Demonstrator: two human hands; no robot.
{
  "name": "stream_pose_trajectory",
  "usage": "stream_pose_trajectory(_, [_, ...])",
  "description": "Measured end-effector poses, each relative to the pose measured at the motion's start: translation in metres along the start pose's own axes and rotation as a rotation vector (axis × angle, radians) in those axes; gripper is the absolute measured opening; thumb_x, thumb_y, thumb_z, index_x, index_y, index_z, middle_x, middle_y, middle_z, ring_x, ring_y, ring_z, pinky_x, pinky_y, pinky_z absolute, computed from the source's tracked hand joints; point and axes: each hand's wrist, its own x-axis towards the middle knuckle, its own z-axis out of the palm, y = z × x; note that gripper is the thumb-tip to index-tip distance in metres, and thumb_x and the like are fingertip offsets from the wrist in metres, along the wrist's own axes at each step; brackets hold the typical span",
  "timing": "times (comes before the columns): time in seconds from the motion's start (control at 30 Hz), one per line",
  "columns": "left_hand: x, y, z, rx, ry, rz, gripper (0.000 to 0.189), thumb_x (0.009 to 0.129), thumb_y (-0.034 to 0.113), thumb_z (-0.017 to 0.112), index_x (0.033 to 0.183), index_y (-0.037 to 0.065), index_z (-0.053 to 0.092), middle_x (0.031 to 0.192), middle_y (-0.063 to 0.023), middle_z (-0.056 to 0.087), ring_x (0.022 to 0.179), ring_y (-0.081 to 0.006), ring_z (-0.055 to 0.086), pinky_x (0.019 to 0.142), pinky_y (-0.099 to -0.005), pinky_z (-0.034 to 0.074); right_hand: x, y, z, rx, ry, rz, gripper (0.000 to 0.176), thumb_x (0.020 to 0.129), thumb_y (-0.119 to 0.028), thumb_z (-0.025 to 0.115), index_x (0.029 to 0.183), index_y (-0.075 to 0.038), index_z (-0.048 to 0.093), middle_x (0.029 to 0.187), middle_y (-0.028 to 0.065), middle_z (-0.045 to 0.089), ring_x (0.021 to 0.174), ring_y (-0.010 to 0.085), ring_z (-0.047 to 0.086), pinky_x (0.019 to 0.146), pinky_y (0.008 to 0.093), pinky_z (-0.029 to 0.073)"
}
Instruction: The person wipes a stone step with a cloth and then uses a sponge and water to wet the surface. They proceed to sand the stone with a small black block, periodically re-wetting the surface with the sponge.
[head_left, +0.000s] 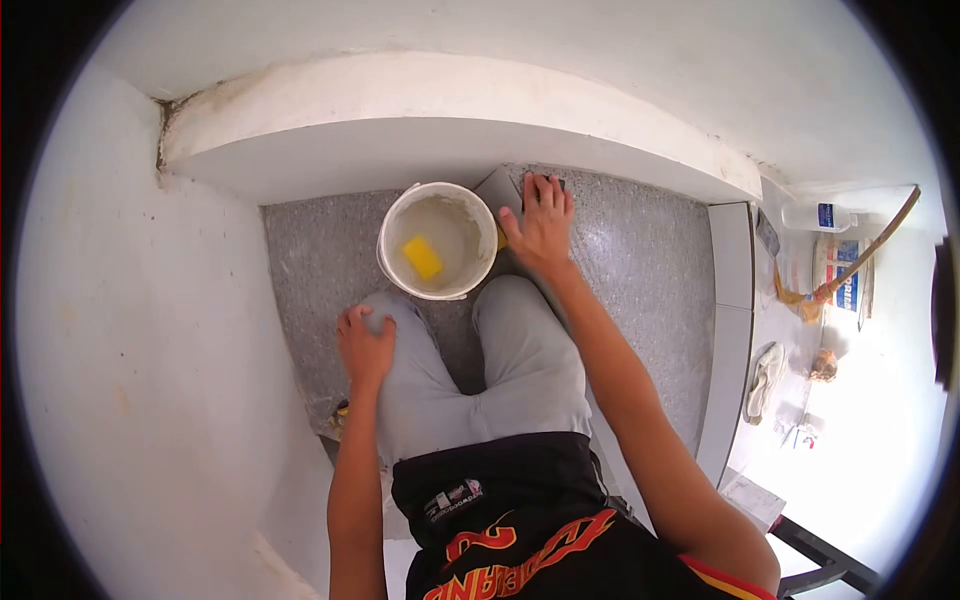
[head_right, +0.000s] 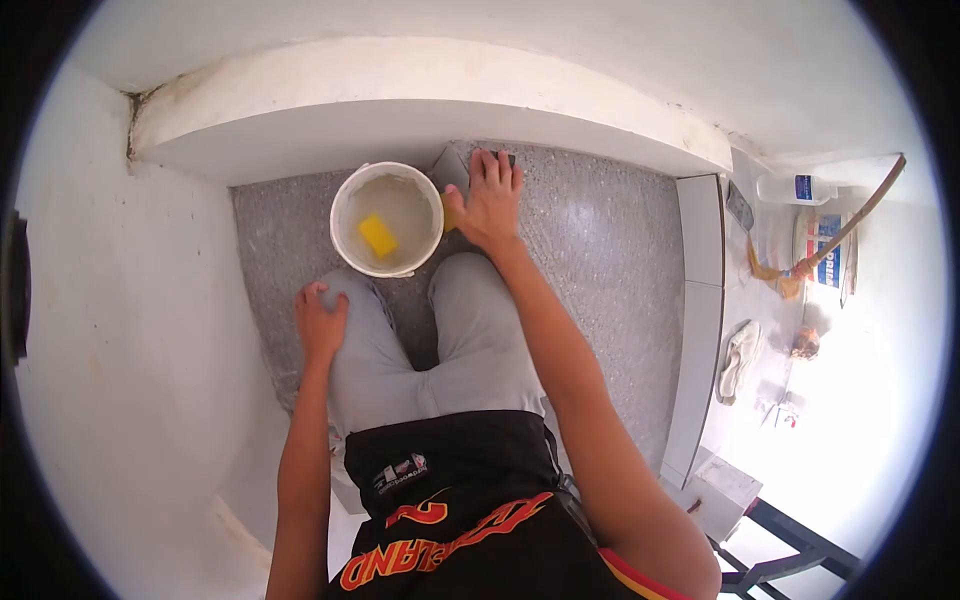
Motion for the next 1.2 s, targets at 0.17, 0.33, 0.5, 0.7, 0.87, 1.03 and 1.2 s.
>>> stream_pose_trajectory(0.17, [0.002, -0.007, 0.001, -0.006, 0.004, 0.012, 0.037, 0.075, 0.024, 0.066, 0.103, 0.007, 0.048, 0.112, -0.0177, 0.049, 0.106, -0.0363, 0.046, 0.091, -0.0441, 0.038, 0.010, -0.010, 0.009, 0.001, 0.076, 0.069, 0.067, 0.082, -0.041, 0.050, 0.130, 0.005, 0.041, 0.131, 0.0185, 0.042, 0.128, 0.0399, 0.031, 0.105, 0.0551, 0.017])
stream_pose_trajectory(0.33, [0.003, -0.011, -0.002, -0.085, -0.032, -0.057, 0.036, 0.075, 0.022, 0.066, 0.102, 0.006, 0.048, 0.108, -0.0174, 0.050, 0.106, -0.0364, 0.046, 0.091, -0.0439, 0.037, 0.013, -0.018, 0.006, -0.026, 0.040, 0.033, 0.064, 0.085, -0.042, 0.047, 0.130, 0.004, 0.041, 0.133, 0.0184, 0.041, 0.128, 0.0382, 0.031, 0.106, 0.0531, 0.018])
stream_pose_trajectory(0.5, [-0.001, -0.015, -0.002, -0.028, -0.011, -0.023, 0.035, 0.076, 0.022, 0.065, 0.102, 0.006, 0.048, 0.106, -0.0172, 0.050, 0.105, -0.0367, 0.046, 0.090, -0.0442, 0.037, 0.015, -0.032, 0.010, 0.043, 0.087, -0.008, 0.062, 0.085, -0.040, 0.047, 0.129, 0.004, 0.043, 0.131, 0.0163, 0.043, 0.128, 0.0351, 0.032, 0.104, 0.0551, 0.019])
stream_pose_trajectory(0.7, [0.003, -0.007, -0.005, -0.016, 0.005, -0.030, 0.034, 0.076, 0.022, 0.065, 0.101, 0.006, 0.048, 0.106, -0.0174, 0.050, 0.104, -0.0370, 0.047, 0.090, -0.0444, 0.037, 0.015, -0.022, 0.006, 0.024, 0.106, -0.031, 0.060, 0.083, -0.037, 0.050, 0.127, 0.004, 0.045, 0.130, 0.0163, 0.043, 0.127, 0.0364, 0.034, 0.102, 0.0583, 0.018])
stream_pose_trajectory(0.87, [0.005, -0.010, -0.002, -0.061, 0.008, 0.030, 0.034, 0.075, 0.021, 0.066, 0.101, 0.006, 0.048, 0.106, -0.0176, 0.050, 0.103, -0.0369, 0.047, 0.090, -0.0439, 0.038, 0.020, -0.018, -0.006, 0.007, 0.045, 0.010, 0.058, 0.082, -0.037, 0.050, 0.125, 0.003, 0.047, 0.129, 0.0139, 0.044, 0.126, 0.0337, 0.036, 0.100, 0.0567, 0.021])
stream_pose_trajectory(1.03, [0.002, -0.005, -0.007, -0.028, 0.015, -0.034, 0.034, 0.076, 0.020, 0.065, 0.101, 0.004, 0.048, 0.104, -0.0180, 0.051, 0.103, -0.0360, 0.047, 0.089, -0.0431, 0.038, 0.018, -0.021, 0.001, -0.058, 0.092, 0.118, 0.057, 0.081, -0.038, 0.051, 0.122, 0.002, 0.050, 0.126, 0.0132, 0.048, 0.123, 0.0310, 0.040, 0.096, 0.0541, 0.026])
stream_pose_trajectory(1.2, [0.003, -0.023, 0.003, -0.021, -0.006, 0.017, 0.035, 0.077, 0.022, 0.065, 0.102, 0.003, 0.049, 0.105, -0.0175, 0.050, 0.104, -0.0355, 0.047, 0.090, -0.0430, 0.038, 0.007, 0.022, -0.015, -0.006, 0.059, -0.023, 0.051, 0.085, -0.032, 0.048, 0.121, 0.004, 0.051, 0.127, 0.0154, 0.049, 0.124, 0.0338, 0.040, 0.098, 0.0491, 0.028])
